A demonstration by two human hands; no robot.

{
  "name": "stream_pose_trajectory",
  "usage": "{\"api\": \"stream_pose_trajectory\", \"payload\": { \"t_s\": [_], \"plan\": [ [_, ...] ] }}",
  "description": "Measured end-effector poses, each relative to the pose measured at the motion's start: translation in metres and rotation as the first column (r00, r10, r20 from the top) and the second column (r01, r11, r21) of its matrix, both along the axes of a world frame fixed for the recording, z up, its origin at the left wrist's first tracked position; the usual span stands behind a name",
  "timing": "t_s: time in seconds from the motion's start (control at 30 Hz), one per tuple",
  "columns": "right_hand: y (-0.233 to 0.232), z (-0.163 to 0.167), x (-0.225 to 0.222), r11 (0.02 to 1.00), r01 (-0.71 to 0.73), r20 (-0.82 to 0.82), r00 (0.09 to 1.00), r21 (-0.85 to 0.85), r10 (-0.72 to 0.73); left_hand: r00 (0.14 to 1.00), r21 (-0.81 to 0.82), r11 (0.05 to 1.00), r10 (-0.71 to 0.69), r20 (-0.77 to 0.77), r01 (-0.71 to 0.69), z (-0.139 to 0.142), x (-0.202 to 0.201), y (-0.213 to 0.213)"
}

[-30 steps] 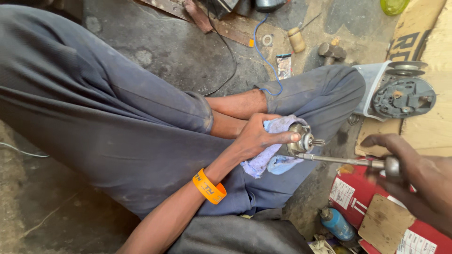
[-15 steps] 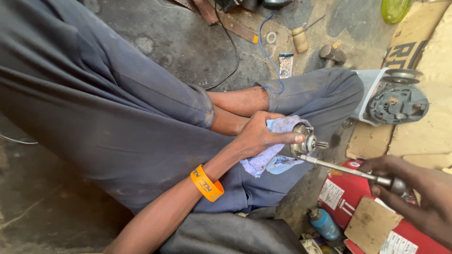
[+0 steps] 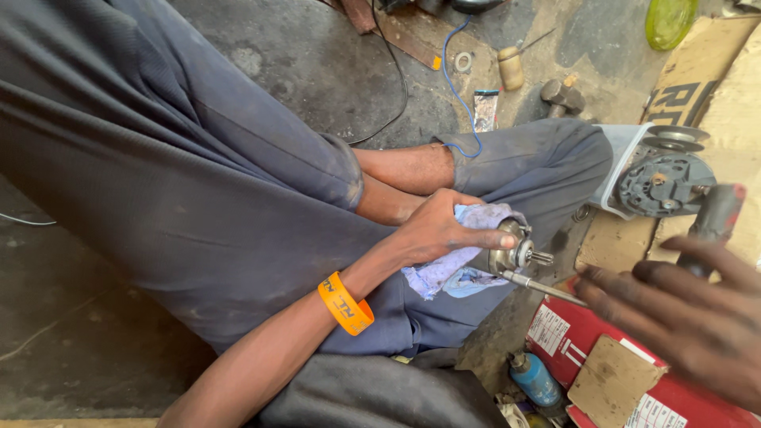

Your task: The person sits on the workshop floor holding a starter motor in their lap. They turn the armature by hand, wipe the motor body with a cloth, and use a socket ratchet wrench to loosen and tighten bolts on the motor housing.

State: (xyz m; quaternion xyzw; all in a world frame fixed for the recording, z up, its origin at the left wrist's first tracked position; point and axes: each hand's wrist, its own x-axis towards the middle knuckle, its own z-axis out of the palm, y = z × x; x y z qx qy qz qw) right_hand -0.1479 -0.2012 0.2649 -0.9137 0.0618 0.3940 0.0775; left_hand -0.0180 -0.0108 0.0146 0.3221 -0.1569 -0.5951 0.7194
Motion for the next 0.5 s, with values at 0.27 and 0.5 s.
{"api": "stream_pose_trajectory", "payload": {
  "t_s": [0.27,0.5],
  "plan": [
    [0.021,0.001,0.019,0.486,0.86,-0.281,0.433,-0.155,-0.857,0.988,0.052,0.995,0.082,0.131,-0.09,0.007,0.001,0.008],
    [0.028,0.006,0.009,0.762,0.639,-0.22,0.733,-0.103,-0.644,1.0,-0.021,1.0,0.006,-0.02,-0.006,0.001,-0.003,0.003]
  ]
}}
